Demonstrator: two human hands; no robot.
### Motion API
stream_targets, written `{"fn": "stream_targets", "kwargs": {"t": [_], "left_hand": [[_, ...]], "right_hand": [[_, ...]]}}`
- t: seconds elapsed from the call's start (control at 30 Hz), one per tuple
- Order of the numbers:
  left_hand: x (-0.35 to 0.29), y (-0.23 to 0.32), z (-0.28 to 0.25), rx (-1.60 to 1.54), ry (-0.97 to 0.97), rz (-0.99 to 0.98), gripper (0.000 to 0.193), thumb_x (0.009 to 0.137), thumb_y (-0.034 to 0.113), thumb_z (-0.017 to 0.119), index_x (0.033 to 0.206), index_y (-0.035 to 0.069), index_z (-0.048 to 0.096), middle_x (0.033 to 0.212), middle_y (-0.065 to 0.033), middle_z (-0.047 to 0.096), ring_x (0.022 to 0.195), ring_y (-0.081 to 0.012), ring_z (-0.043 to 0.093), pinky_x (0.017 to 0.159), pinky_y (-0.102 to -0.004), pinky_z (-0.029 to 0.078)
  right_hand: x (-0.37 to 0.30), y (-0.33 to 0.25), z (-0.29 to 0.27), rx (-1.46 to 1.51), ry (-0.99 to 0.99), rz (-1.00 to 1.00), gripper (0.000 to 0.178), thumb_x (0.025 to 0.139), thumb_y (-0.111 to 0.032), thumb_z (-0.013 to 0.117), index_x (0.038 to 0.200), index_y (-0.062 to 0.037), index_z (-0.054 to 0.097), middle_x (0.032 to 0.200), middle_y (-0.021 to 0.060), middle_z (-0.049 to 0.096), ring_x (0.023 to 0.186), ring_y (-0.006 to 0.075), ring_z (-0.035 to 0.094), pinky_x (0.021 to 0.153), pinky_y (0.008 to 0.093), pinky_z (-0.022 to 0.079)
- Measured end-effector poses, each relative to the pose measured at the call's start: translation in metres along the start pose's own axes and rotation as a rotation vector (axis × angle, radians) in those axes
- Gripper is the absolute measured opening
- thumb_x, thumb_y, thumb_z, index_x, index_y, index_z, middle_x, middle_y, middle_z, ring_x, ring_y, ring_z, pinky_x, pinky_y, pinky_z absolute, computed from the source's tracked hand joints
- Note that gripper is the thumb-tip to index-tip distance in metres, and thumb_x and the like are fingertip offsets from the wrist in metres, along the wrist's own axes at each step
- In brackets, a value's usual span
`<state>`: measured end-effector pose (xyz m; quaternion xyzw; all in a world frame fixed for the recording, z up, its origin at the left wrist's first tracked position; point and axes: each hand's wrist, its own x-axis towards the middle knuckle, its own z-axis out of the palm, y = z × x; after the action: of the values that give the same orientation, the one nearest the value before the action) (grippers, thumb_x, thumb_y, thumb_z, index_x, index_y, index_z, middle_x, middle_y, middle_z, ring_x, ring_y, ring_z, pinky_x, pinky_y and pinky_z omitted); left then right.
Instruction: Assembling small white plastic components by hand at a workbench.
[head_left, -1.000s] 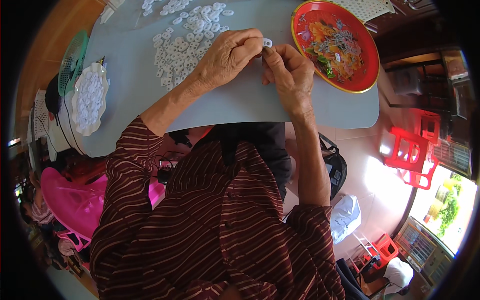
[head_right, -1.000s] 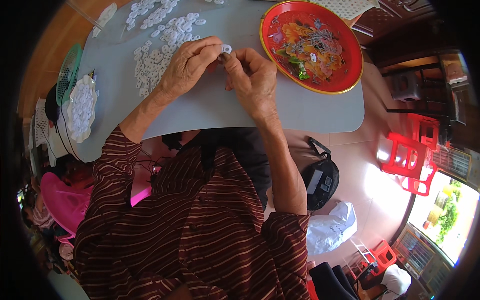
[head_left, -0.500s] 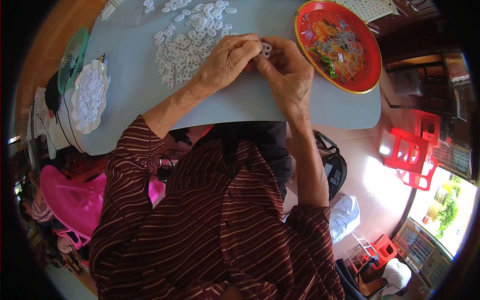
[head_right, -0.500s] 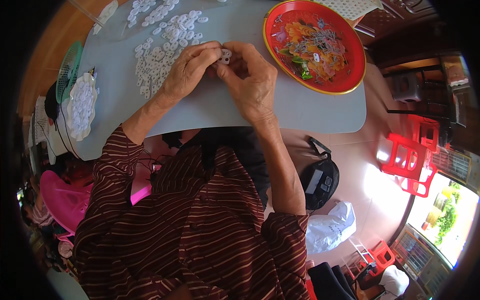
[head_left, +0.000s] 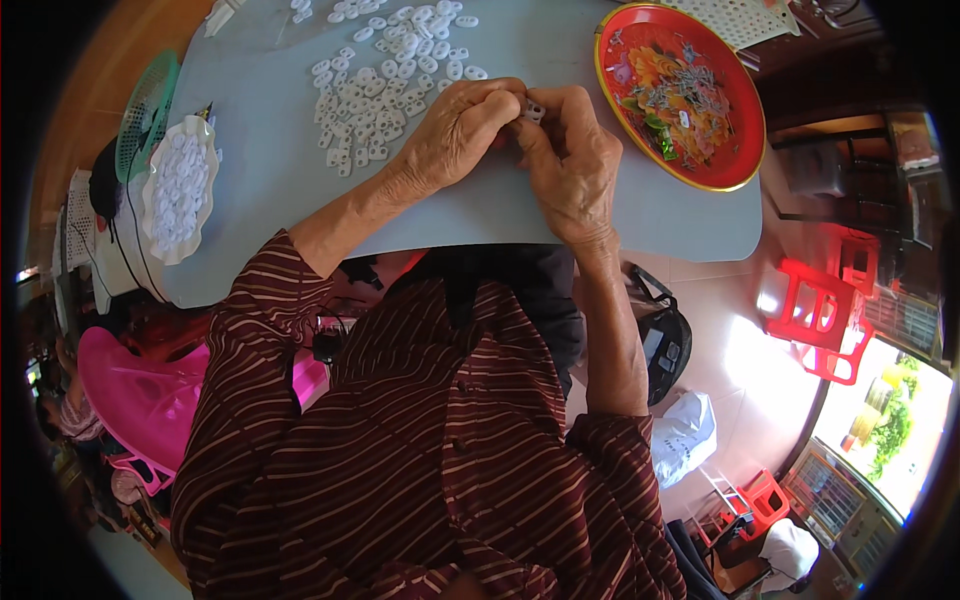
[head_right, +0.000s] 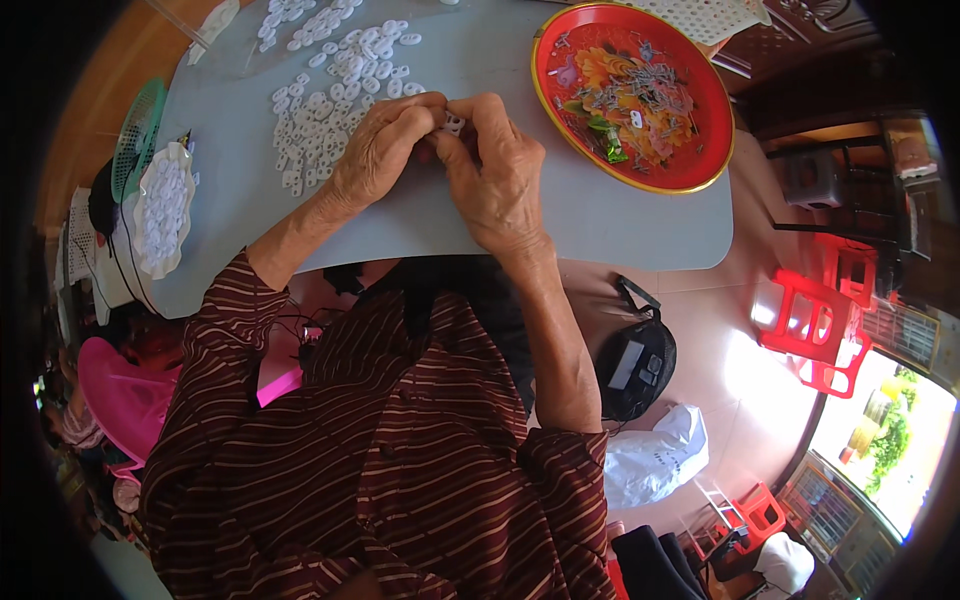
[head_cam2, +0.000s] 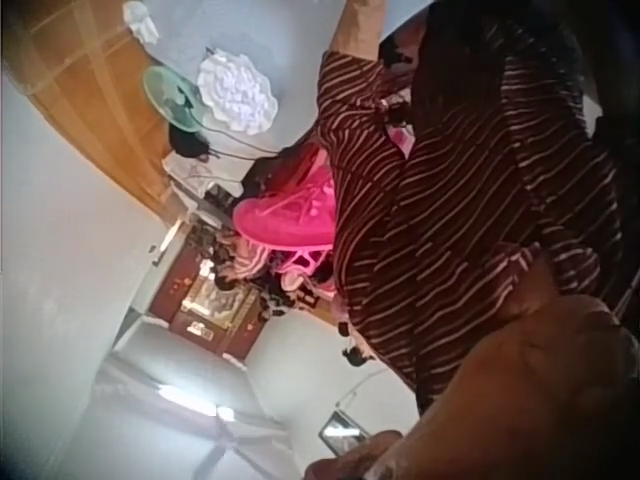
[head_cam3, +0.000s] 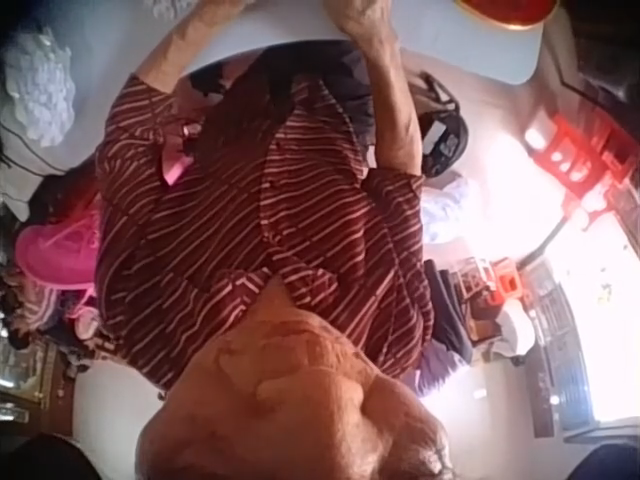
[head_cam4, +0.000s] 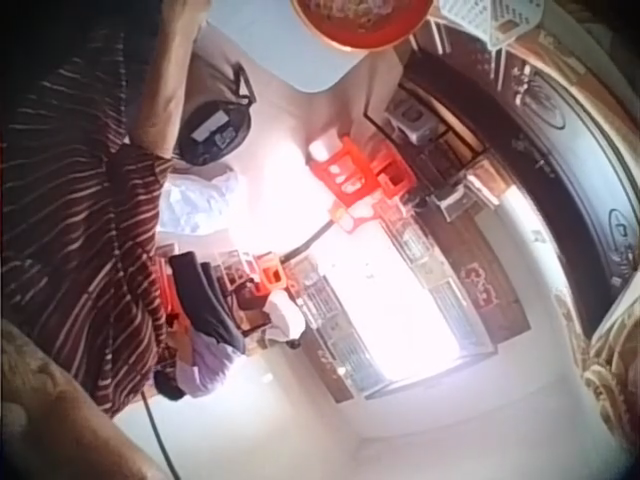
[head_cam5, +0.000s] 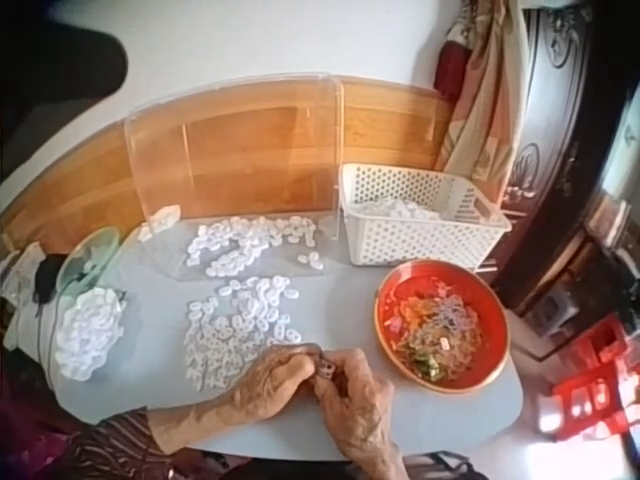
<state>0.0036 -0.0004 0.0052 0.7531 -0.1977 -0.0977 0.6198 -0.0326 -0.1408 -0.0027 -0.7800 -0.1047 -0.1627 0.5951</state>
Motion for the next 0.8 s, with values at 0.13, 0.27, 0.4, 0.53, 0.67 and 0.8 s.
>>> {"fn": "stream_targets", "kwargs": {"t": [0.13, 0.27, 0.4, 0.53, 0.67, 0.8], "left_hand": [[-0.001, -0.002, -0.008, 0.01, -0.117, -0.03, 0.041, 0.092, 0.026, 0.042, 0.103, -0.012, 0.055, 0.08, -0.0047, 0.059, 0.071, -0.0098, 0.051, 0.065, -0.0243, 0.045], [-0.005, 0.002, 0.001, -0.155, -0.081, -0.066, 0.037, 0.092, 0.024, 0.041, 0.1, -0.009, 0.056, 0.08, -0.0032, 0.058, 0.074, -0.0098, 0.05, 0.071, -0.0243, 0.043], [-0.001, 0.01, 0.002, -0.299, -0.111, -0.058, 0.03, 0.094, 0.023, 0.039, 0.084, -0.002, 0.054, 0.073, -0.0001, 0.051, 0.072, -0.0087, 0.046, 0.069, -0.0248, 0.04], [0.0, 0.007, 0.0, -0.271, -0.134, 0.001, 0.031, 0.095, 0.026, 0.04, 0.078, 0.002, 0.049, 0.071, 0.0007, 0.047, 0.069, -0.0078, 0.043, 0.066, -0.0247, 0.039], [-0.007, 0.002, -0.002, -0.204, -0.11, 0.102, 0.031, 0.096, 0.027, 0.041, 0.079, 0.003, 0.051, 0.068, -0.0017, 0.054, 0.064, -0.0102, 0.048, 0.063, -0.0253, 0.042], [-0.022, -0.003, -0.004, -0.06, -0.18, 0.115, 0.029, 0.096, 0.024, 0.043, 0.079, 0.002, 0.051, 0.061, -0.0025, 0.047, 0.059, -0.0119, 0.044, 0.058, -0.0275, 0.04]], "right_hand": [[-0.001, -0.004, -0.001, -0.007, -0.008, -0.007, 0.019, 0.077, 0.003, 0.066, 0.092, 0.0003, 0.055, 0.071, 0.0112, 0.06, 0.059, 0.018, 0.058, 0.054, 0.0283, 0.046], [-0.003, -0.009, -0.005, -0.112, 0.022, -0.115, 0.016, 0.077, 0.003, 0.066, 0.09, 0.0011, 0.056, 0.071, 0.0112, 0.061, 0.059, 0.0168, 0.059, 0.054, 0.027, 0.046], [-0.001, -0.008, -0.006, -0.057, 0.039, -0.1, 0.015, 0.079, 0.002, 0.065, 0.092, 0.0022, 0.057, 0.072, 0.0093, 0.063, 0.061, 0.0126, 0.059, 0.055, 0.0244, 0.047], [-0.001, -0.003, -0.005, 0.247, 0.009, 0.098, 0.01, 0.085, 0.0, 0.061, 0.094, 0.0032, 0.058, 0.075, 0.0073, 0.064, 0.063, 0.0088, 0.059, 0.057, 0.0216, 0.047], [0.016, -0.017, -0.018, 0.264, -0.003, 0.102, 0.008, 0.087, -0.002, 0.059, 0.093, 0.0027, 0.059, 0.074, 0.0068, 0.064, 0.062, 0.0085, 0.058, 0.058, 0.0201, 0.047], [0.101, -0.025, -0.06, -0.131, 0.232, -0.219, 0.009, 0.086, -0.007, 0.06, 0.087, 0.0015, 0.063, 0.066, 0.0055, 0.064, 0.059, 0.0073, 0.058, 0.057, 0.0211, 0.047]]}}
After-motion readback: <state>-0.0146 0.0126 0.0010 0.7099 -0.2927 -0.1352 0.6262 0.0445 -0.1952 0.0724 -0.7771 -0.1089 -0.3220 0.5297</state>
